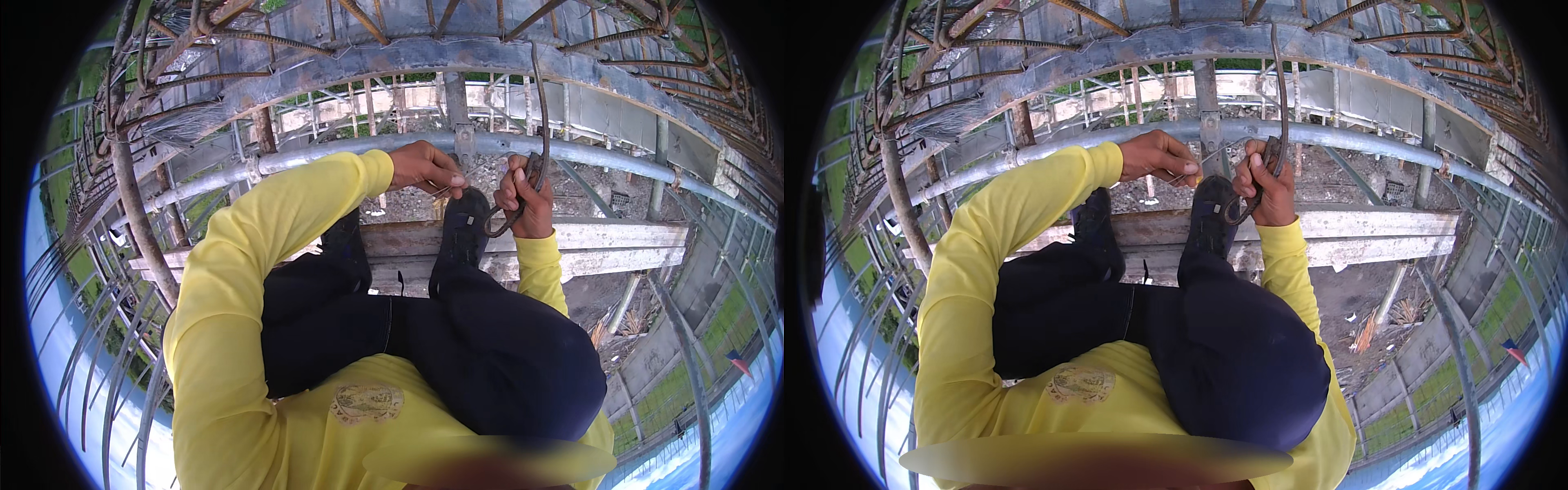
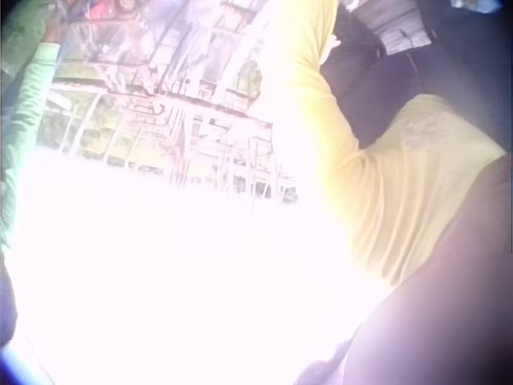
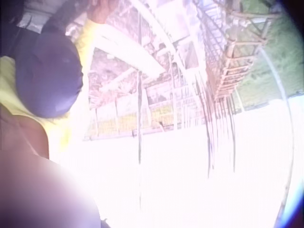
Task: The person stands on a wooden plank of a metal scaffolding structure and uses pliers to tighten wire ties at multiple joints of the scaffolding frame. The person repeatedly reaches for wire ties, wraps them around intersecting metal bars, and twists them with pliers to secure the structure.
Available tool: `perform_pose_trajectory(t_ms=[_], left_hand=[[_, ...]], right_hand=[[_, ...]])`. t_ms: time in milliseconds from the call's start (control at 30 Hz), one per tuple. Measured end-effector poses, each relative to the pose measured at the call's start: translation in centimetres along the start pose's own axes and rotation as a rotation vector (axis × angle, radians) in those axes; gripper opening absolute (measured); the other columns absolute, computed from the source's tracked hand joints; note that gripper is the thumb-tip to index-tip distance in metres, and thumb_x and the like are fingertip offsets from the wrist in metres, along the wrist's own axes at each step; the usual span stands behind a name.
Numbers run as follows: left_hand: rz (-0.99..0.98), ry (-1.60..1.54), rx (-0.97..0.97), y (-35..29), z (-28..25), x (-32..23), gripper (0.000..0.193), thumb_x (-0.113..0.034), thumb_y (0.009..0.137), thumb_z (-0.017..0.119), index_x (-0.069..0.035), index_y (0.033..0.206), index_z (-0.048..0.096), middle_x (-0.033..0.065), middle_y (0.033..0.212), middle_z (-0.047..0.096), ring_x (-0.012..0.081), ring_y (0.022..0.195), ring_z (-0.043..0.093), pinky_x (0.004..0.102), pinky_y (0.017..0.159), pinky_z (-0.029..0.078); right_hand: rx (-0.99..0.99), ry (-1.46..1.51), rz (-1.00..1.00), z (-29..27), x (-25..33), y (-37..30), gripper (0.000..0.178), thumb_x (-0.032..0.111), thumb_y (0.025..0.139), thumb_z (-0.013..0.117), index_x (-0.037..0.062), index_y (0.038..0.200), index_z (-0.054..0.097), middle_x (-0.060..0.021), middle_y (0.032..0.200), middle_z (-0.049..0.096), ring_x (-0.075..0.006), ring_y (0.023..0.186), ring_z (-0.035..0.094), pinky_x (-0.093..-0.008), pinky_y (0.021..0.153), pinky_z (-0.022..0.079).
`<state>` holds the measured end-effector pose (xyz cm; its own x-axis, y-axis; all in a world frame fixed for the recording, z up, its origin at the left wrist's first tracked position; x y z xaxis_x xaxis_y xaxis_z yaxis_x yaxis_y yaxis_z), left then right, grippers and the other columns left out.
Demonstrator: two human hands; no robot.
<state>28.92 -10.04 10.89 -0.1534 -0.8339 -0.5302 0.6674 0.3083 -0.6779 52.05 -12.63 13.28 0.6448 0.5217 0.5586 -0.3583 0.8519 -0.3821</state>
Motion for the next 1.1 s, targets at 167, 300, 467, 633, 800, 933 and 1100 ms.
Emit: perform_pose_trajectory(t_ms=[167, 300, 467, 633, 800, 933, 1100], left_hand=[[0.079, 0.067, -0.078, 1.3, -1.4, 0.6, 0.016, -0.019, 0.096, 0.068, -0.004, 0.101, 0.072, 0.0049, 0.097, 0.075, 0.0059, 0.070, 0.052, 0.0237, 0.060, 0.043], [0.151, 0.040, -0.458, 2.5, -3.5, 0.9, 0.013, -0.018, 0.097, 0.067, -0.004, 0.097, 0.069, 0.0055, 0.094, 0.075, 0.0061, 0.071, 0.055, 0.0238, 0.061, 0.047], [0.377, 0.011, -0.693, 4.8, -4.9, -1.4, 0.014, -0.015, 0.095, 0.069, -0.002, 0.099, 0.072, 0.0054, 0.093, 0.075, 0.0073, 0.070, 0.059, 0.0249, 0.066, 0.053], [0.613, 0.032, -0.956, 7.6, -4.4, -5.7, 0.014, -0.013, 0.093, 0.070, -0.001, 0.096, 0.076, 0.0041, 0.087, 0.075, 0.0069, 0.070, 0.058, 0.0240, 0.065, 0.051], [0.477, -0.011, -0.961, 8.7, -5.3, -9.3, 0.017, -0.017, 0.092, 0.072, -0.001, 0.094, 0.076, 0.0047, 0.084, 0.074, 0.0081, 0.057, 0.047, 0.0240, 0.055, 0.043], [0.398, -0.204, -0.757, 7.9, -6.3, -11.2, 0.021, -0.023, 0.095, 0.070, -0.002, 0.099, 0.073, 0.0053, 0.091, 0.074, 0.0079, 0.052, 0.033, 0.0246, 0.051, 0.035], [0.311, -0.149, -0.754, 7.3, -7.1, -12.5, 0.022, -0.025, 0.096, 0.068, -0.004, 0.097, 0.072, 0.0030, 0.088, 0.071, 0.0083, 0.052, 0.031, 0.0252, 0.051, 0.032]], right_hand=[[-0.407, -0.426, 0.082, -2.3, -1.1, 0.0, 0.036, 0.023, 0.103, 0.058, -0.0011, 0.130, 0.054, -0.0051, 0.078, 0.063, -0.0106, 0.060, 0.054, -0.0254, 0.055, 0.043], [-0.481, -0.803, -0.044, -3.9, -1.7, -0.3, 0.032, 0.019, 0.104, 0.055, -0.0001, 0.129, 0.059, -0.0014, 0.073, 0.060, -0.0057, 0.057, 0.051, -0.0212, 0.051, 0.039], [-0.506, -0.710, -0.148, -4.2, -3.1, -1.2, 0.035, 0.024, 0.106, 0.053, 0.0009, 0.131, 0.059, 0.0001, 0.070, 0.056, -0.0045, 0.054, 0.048, -0.0211, 0.049, 0.039], [-0.507, -0.682, -0.078, -3.2, -3.5, -1.0, 0.033, 0.027, 0.106, 0.051, 0.0021, 0.128, 0.056, -0.0013, 0.071, 0.056, -0.0065, 0.049, 0.050, -0.0231, 0.045, 0.042], [-0.475, -0.486, -0.100, -1.9, -3.6, -0.6, 0.027, 0.024, 0.106, 0.050, 0.0035, 0.124, 0.049, -0.0031, 0.072, 0.053, -0.0101, 0.049, 0.051, -0.0263, 0.044, 0.046], [-0.476, -0.305, -0.014, -1.7, -3.6, -0.2, 0.027, 0.023, 0.106, 0.050, 0.0049, 0.126, 0.047, -0.0038, 0.073, 0.053, -0.0121, 0.049, 0.051, -0.0290, 0.045, 0.047], [-0.465, -0.224, 0.006, -1.6, -2.9, 0.7, 0.020, 0.024, 0.106, 0.052, 0.0096, 0.120, 0.049, -0.0040, 0.074, 0.053, -0.0130, 0.051, 0.052, -0.0303, 0.046, 0.049]])
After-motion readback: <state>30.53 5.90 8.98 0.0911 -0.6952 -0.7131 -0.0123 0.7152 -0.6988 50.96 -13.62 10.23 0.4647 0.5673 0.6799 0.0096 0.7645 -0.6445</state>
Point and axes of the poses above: each hand's wrist, its own y-axis towards the middle knuckle, its own z-axis out of the palm, x = y × z, the point moved 2 cm from there along y, towards the middle knuckle
